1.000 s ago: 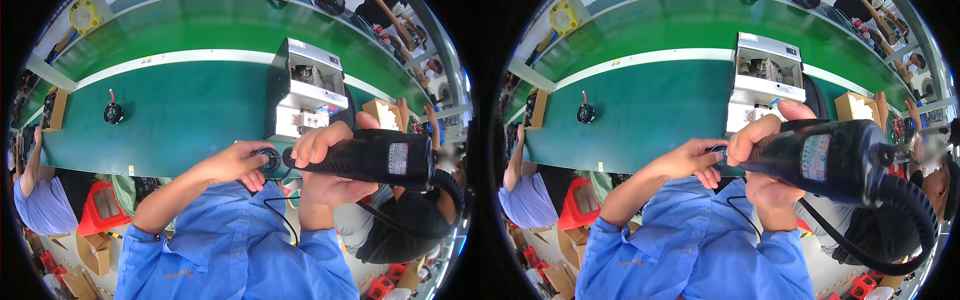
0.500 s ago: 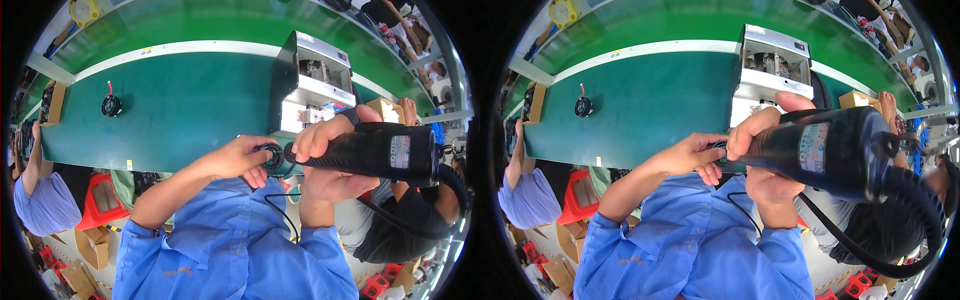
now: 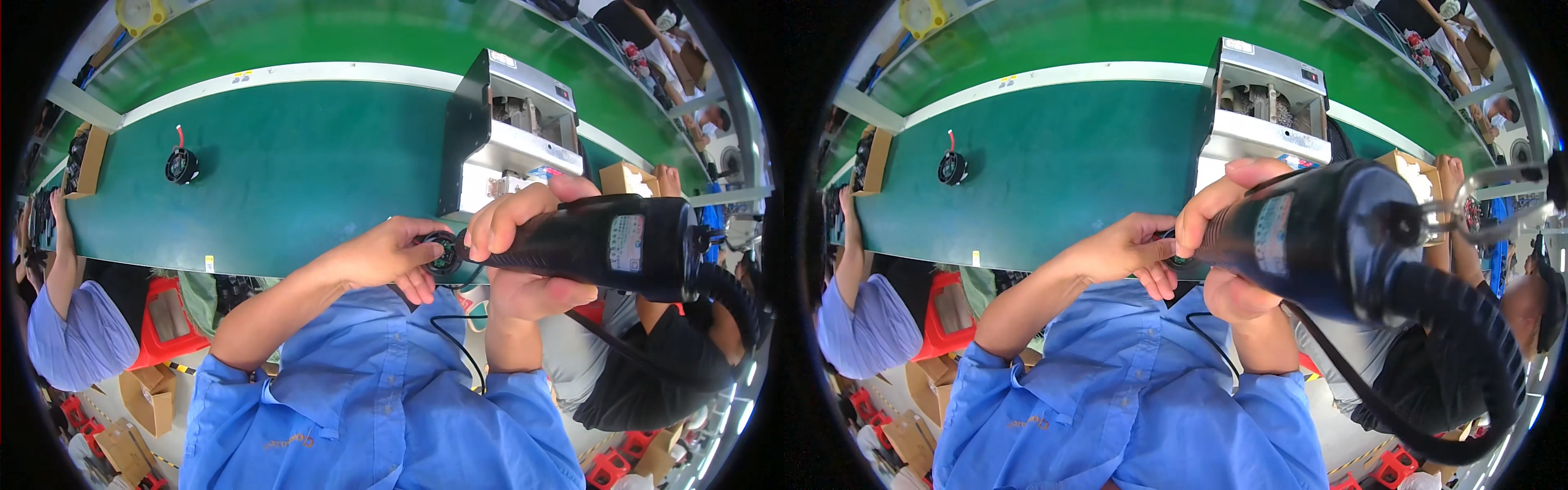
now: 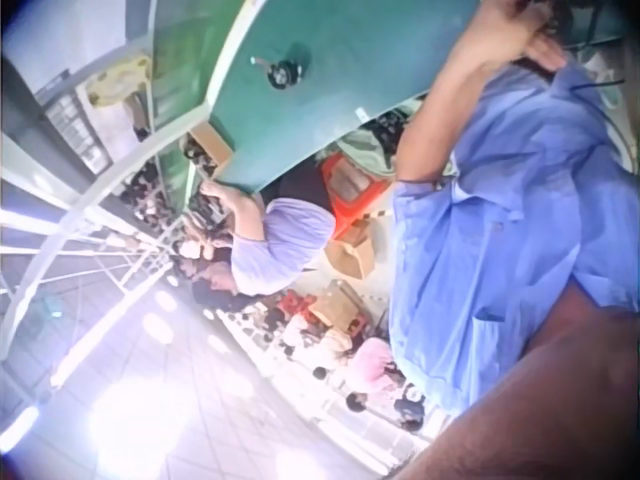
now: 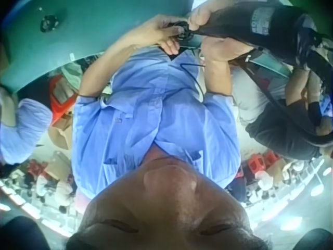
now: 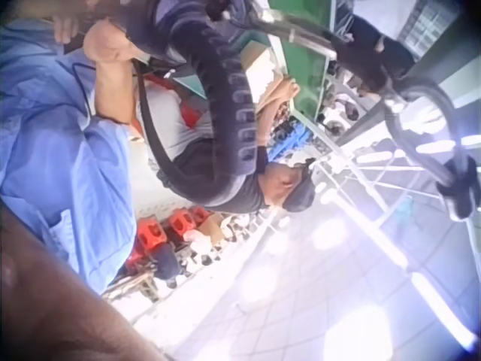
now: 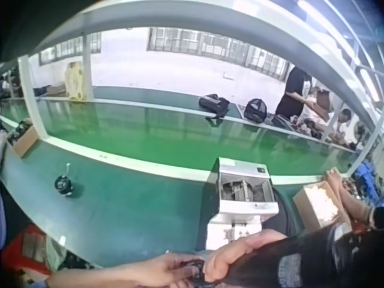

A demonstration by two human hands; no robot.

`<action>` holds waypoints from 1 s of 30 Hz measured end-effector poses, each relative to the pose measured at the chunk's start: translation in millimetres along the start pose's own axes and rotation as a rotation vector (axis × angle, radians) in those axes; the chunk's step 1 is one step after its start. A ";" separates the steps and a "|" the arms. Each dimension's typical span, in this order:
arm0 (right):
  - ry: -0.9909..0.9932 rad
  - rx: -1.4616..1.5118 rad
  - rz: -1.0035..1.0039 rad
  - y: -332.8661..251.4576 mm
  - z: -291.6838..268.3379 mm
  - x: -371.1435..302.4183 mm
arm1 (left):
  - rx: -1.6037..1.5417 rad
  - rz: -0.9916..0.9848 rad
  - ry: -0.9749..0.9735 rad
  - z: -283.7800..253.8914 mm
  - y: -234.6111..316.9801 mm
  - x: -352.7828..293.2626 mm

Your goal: Operating a component assembly machine and using a handheld power tool to assemble cooling fans on a production line.

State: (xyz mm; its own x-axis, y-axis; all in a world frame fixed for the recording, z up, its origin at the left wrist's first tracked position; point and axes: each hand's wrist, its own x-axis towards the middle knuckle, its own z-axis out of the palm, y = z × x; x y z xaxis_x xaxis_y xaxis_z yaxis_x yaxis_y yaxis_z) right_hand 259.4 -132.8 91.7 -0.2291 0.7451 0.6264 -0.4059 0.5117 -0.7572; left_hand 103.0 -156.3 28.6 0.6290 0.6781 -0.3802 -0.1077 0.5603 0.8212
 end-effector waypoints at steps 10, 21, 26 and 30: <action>-0.032 0.060 0.042 0.3 -2.8 -4.1 | 0.018 -0.012 0.004 0.1 -0.4 -0.5; 0.095 0.244 -0.205 -33.8 -27.9 21.8 | 0.131 0.036 0.234 -14.0 8.0 -30.0; 0.170 0.160 -0.172 -27.0 -40.9 14.1 | 0.223 -0.025 0.350 -10.4 7.6 -50.2; 0.131 0.124 -0.181 -26.9 -46.2 6.5 | 0.351 -0.094 0.354 -15.6 18.0 -80.1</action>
State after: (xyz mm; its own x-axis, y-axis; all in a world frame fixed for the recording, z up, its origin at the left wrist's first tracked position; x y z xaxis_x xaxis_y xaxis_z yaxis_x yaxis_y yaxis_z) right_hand 309.8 -121.9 107.5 -0.0297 0.6992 0.7143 -0.5375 0.5914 -0.6012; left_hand 38.7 -193.1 67.2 0.3171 0.7862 -0.5305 0.2403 0.4744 0.8468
